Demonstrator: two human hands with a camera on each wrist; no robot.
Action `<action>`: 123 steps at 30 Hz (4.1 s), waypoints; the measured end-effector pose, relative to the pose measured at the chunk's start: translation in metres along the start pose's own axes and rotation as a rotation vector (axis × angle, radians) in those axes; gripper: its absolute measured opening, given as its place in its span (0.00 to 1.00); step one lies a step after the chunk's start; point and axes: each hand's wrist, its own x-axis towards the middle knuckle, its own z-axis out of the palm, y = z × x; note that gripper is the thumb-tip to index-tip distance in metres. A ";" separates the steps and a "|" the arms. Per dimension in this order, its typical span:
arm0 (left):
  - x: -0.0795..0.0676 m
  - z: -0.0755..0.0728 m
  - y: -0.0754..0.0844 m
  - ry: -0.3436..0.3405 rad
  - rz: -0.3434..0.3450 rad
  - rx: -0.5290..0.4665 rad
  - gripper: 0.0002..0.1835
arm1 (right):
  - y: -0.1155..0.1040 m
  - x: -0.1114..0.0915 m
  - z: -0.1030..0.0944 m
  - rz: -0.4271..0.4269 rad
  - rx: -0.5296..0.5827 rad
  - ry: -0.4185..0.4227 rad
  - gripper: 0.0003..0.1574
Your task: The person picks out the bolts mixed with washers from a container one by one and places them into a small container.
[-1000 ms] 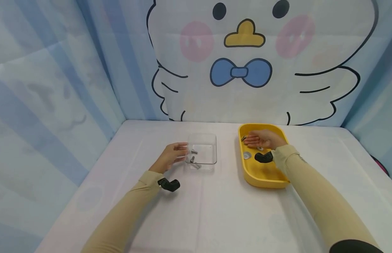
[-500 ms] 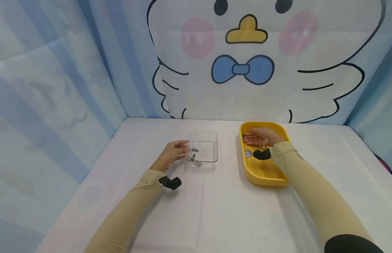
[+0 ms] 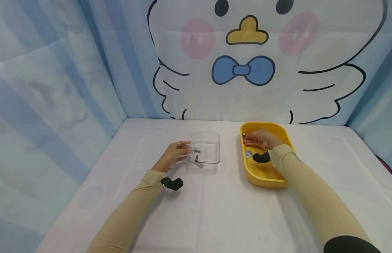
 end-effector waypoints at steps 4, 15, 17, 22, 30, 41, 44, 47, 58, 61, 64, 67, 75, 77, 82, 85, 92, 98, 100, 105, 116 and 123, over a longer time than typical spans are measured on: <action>0.001 0.001 -0.001 0.004 0.000 0.002 0.24 | 0.002 0.001 0.000 -0.028 -0.020 -0.011 0.10; 0.001 0.000 -0.002 0.005 0.003 0.002 0.24 | 0.002 0.000 0.003 -0.087 -0.018 -0.025 0.12; 0.001 0.000 -0.002 0.005 0.001 -0.002 0.24 | 0.002 0.000 0.005 -0.094 -0.033 -0.009 0.22; 0.000 0.000 -0.002 0.005 0.004 0.000 0.24 | 0.003 0.000 0.008 -0.117 -0.066 0.033 0.34; -0.001 0.001 -0.003 0.011 0.003 -0.004 0.24 | 0.003 0.000 0.011 -0.153 -0.081 0.071 0.20; 0.000 0.001 -0.002 0.017 -0.012 -0.013 0.23 | 0.000 -0.003 0.010 -0.171 -0.087 0.067 0.09; 0.001 0.001 -0.002 0.013 -0.013 -0.019 0.23 | -0.001 -0.006 0.009 -0.181 -0.072 0.062 0.05; 0.001 0.001 -0.003 0.012 -0.009 -0.016 0.24 | -0.001 -0.008 0.009 -0.200 -0.077 0.051 0.06; 0.000 0.000 -0.002 0.013 -0.011 -0.019 0.24 | 0.002 -0.007 0.006 -0.285 -0.062 0.020 0.06; -0.001 0.000 -0.002 0.012 -0.009 -0.013 0.23 | 0.002 -0.007 0.005 -0.285 -0.048 0.015 0.06; -0.002 0.001 -0.001 0.010 -0.007 -0.012 0.24 | 0.001 -0.009 0.005 -0.291 -0.035 0.003 0.07; -0.002 0.001 -0.001 0.009 -0.004 -0.014 0.24 | 0.000 -0.011 0.006 -0.306 -0.030 -0.011 0.09; -0.001 0.000 -0.003 0.012 0.008 -0.008 0.24 | -0.005 -0.019 0.008 -0.366 -0.161 0.004 0.14; -0.001 0.000 -0.004 0.012 0.005 -0.010 0.23 | -0.007 -0.021 0.009 -0.372 -0.219 0.018 0.24; -0.001 0.000 -0.004 0.015 0.001 -0.010 0.23 | -0.011 -0.029 0.012 -0.390 -0.274 0.015 0.34; -0.001 0.000 -0.004 0.015 0.004 -0.009 0.23 | -0.013 -0.035 0.015 -0.419 -0.270 -0.012 0.34; -0.001 0.000 -0.004 0.008 0.006 -0.007 0.23 | -0.017 -0.044 0.022 -0.478 -0.250 -0.057 0.23; -0.002 -0.001 -0.004 0.006 0.007 -0.005 0.23 | -0.017 -0.047 0.029 -0.483 -0.267 -0.047 0.16; -0.002 -0.001 -0.004 0.003 0.005 -0.008 0.24 | -0.016 -0.048 0.032 -0.485 -0.301 -0.036 0.18; -0.001 -0.001 -0.005 -0.006 0.006 -0.012 0.24 | -0.016 -0.051 0.040 -0.506 -0.333 -0.036 0.27; -0.001 -0.001 -0.004 0.000 -0.005 -0.016 0.24 | -0.011 -0.048 0.053 -0.485 -0.346 -0.009 0.28; -0.001 -0.001 -0.004 0.001 0.006 -0.018 0.24 | -0.006 -0.044 0.060 -0.507 -0.343 -0.044 0.30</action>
